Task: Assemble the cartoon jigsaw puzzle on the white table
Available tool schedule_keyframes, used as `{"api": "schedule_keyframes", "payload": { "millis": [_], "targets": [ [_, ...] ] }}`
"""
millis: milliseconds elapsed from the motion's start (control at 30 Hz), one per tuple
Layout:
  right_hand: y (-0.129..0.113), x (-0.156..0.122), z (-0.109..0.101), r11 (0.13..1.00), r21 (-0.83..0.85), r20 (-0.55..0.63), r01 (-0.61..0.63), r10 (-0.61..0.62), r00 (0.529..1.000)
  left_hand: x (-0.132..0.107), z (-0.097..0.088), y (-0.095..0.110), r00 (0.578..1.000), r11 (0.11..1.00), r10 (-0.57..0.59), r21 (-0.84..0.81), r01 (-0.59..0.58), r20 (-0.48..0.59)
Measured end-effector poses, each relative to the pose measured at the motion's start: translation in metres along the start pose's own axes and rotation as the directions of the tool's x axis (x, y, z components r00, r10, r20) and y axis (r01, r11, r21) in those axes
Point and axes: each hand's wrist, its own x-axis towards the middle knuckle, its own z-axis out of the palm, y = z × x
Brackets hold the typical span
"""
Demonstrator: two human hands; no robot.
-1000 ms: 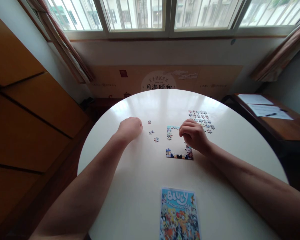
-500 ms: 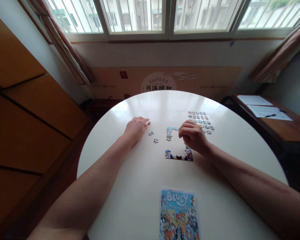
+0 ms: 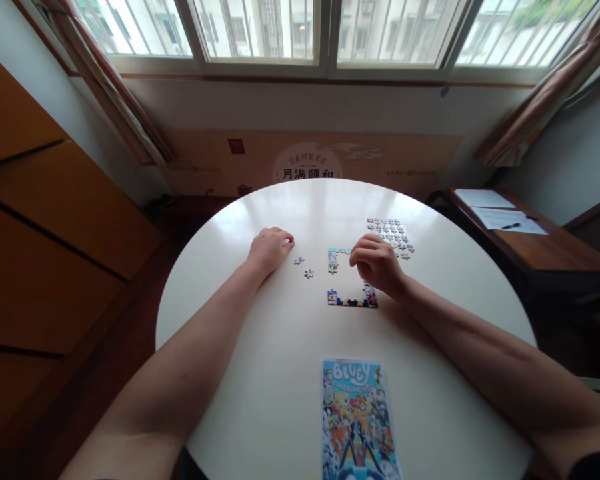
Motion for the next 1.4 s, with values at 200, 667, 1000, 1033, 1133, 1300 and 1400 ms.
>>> {"api": "schedule_keyframes", "payload": {
  "millis": [200, 667, 1000, 1033, 1133, 1300, 1400],
  "targets": [
    [-0.01, 0.016, -0.013, 0.999, -0.039, -0.014, 0.035, -0.035, 0.999, -0.002, -0.001, -0.003, 1.0, 1.0, 0.004, 0.01, -0.004, -0.009],
    [-0.041, -0.003, -0.03, 0.991, 0.064, 0.04, -0.121, 0.119, 0.992, 0.003, 0.005, 0.001, 0.987, 0.87, -0.106, -0.492, 0.033, -0.12],
    [-0.045, -0.004, -0.025, 0.98, 0.075, -0.044, -0.184, 0.188, 0.981, -0.025, -0.023, 0.085, 0.975, 0.526, -0.023, -0.826, 0.202, 0.223],
    [-0.046, -0.004, -0.024, 0.977, 0.076, -0.057, -0.197, 0.202, 0.978, -0.028, -0.024, 0.091, 0.966, 0.516, -0.009, -0.826, 0.226, 0.258],
    [-0.047, -0.004, -0.023, 0.965, 0.079, -0.088, -0.248, 0.255, 0.963, -0.033, -0.021, 0.098, 0.951, 0.505, 0.01, -0.822, 0.263, 0.31],
    [-0.044, -0.005, -0.02, 0.961, 0.095, -0.085, -0.26, 0.268, 0.96, -0.032, -0.016, 0.093, 0.94, 0.457, 0.008, -0.837, 0.3, 0.341],
    [-0.042, -0.007, -0.017, 0.964, 0.107, -0.055, -0.245, 0.252, 0.966, -0.032, -0.015, 0.092, 0.931, 0.442, 0.014, -0.837, 0.322, 0.366]
  ]
}}
